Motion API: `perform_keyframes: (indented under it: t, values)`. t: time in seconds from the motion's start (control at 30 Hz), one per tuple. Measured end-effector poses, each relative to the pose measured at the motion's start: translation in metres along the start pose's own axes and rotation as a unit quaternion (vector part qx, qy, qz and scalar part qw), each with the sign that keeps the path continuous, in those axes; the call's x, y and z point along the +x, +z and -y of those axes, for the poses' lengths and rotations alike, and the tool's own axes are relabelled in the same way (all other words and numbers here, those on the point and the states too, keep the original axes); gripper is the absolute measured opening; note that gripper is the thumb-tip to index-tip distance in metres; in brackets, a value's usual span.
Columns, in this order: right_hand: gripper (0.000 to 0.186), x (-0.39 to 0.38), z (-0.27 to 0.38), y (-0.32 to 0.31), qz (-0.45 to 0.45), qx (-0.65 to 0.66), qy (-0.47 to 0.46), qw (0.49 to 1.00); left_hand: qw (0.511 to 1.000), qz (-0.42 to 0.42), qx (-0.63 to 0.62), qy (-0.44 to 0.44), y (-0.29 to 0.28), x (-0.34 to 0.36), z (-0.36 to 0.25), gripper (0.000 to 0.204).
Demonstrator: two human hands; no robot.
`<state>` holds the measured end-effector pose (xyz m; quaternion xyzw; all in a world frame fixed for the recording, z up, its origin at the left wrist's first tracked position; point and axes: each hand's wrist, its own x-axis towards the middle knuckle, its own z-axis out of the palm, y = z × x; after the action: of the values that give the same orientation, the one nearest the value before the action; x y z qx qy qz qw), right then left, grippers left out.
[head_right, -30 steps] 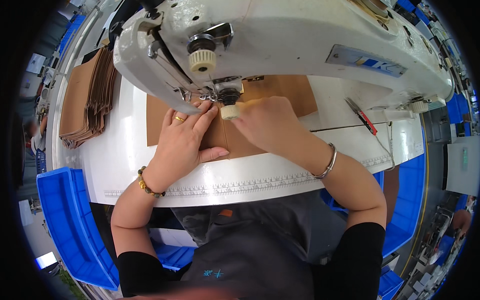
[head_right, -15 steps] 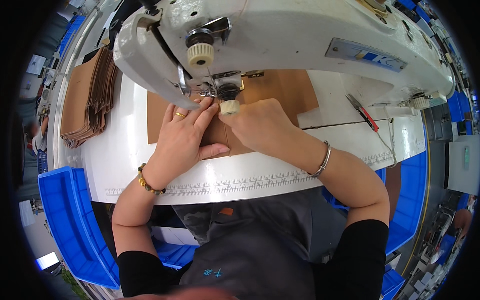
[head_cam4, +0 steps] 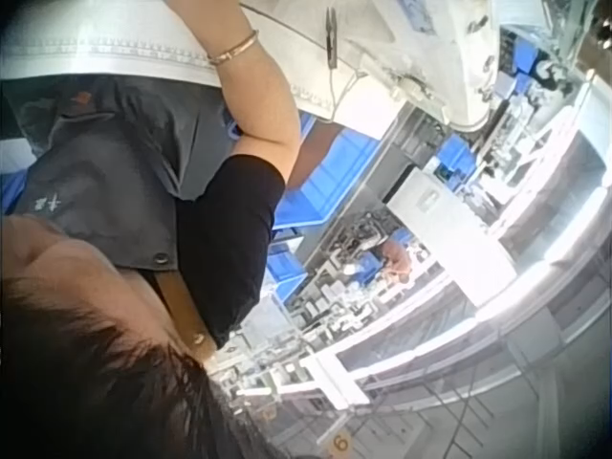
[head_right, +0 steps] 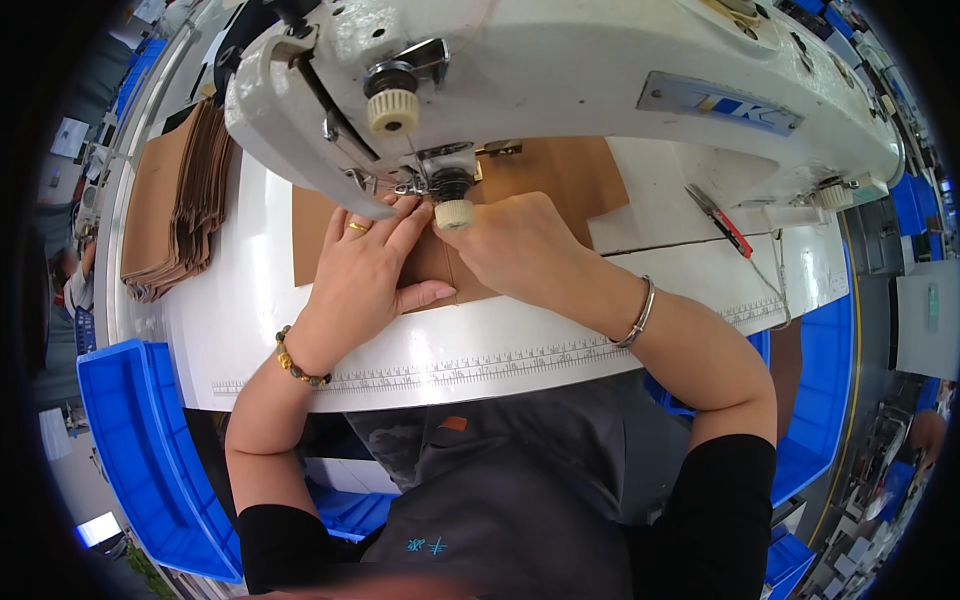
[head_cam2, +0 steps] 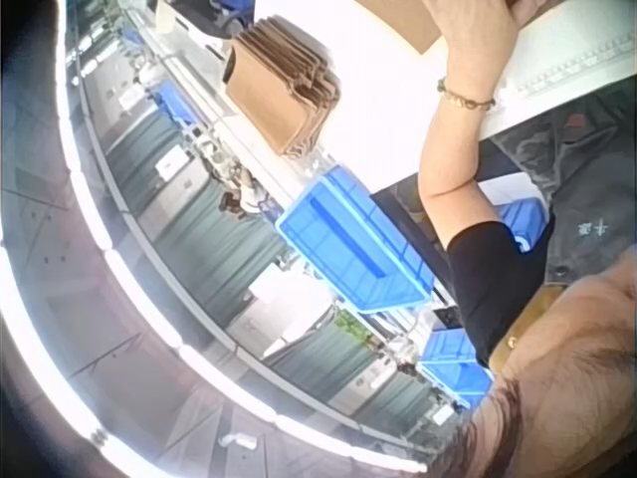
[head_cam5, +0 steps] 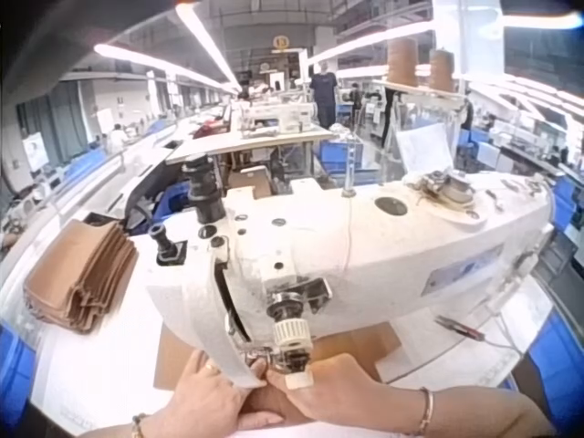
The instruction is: Operating an industrial sewing machine to stitch together pieces of brown leather.
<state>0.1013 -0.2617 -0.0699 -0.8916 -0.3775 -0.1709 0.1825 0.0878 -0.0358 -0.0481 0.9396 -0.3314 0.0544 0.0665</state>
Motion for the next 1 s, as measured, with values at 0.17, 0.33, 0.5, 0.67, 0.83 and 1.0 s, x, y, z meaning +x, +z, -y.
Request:
perform_keyframes:
  t: [0.17, 0.33, 0.5, 0.67, 0.83, 1.0]
  values:
    - [0.017, 0.0001, 0.0000, 0.0002, -0.014, 0.004, -0.001, 1.000, 1.000, -0.007, -0.006, -0.005, 0.0010, -0.0010, 0.0008, 0.083]
    - [0.016, -0.0002, -0.0010, 0.0005, -0.005, 0.000, -0.002, 1.000, 1.000, -0.014, -0.002, 0.001, 0.0024, 0.0002, 0.0019, 0.082]
    - [0.017, -0.0010, -0.0021, 0.0037, -0.012, -0.016, -0.006, 1.000, 1.000, -0.020, -0.006, -0.002, 0.0025, 0.0005, 0.0029, 0.083]
    - [0.017, -0.0018, -0.0037, 0.0066, 0.020, -0.047, -0.004, 0.999, 1.000, -0.028, -0.010, -0.003, 0.0031, 0.0011, 0.0046, 0.083]
    - [0.017, -0.0014, -0.0045, 0.0082, -0.014, -0.026, -0.012, 0.999, 0.999, -0.035, -0.016, -0.003, 0.0038, 0.0003, 0.0059, 0.083]
    - [0.018, -0.0023, -0.0041, 0.0078, -0.018, -0.019, -0.011, 1.000, 0.999, -0.035, -0.008, -0.001, 0.0034, 0.0001, 0.0047, 0.082]
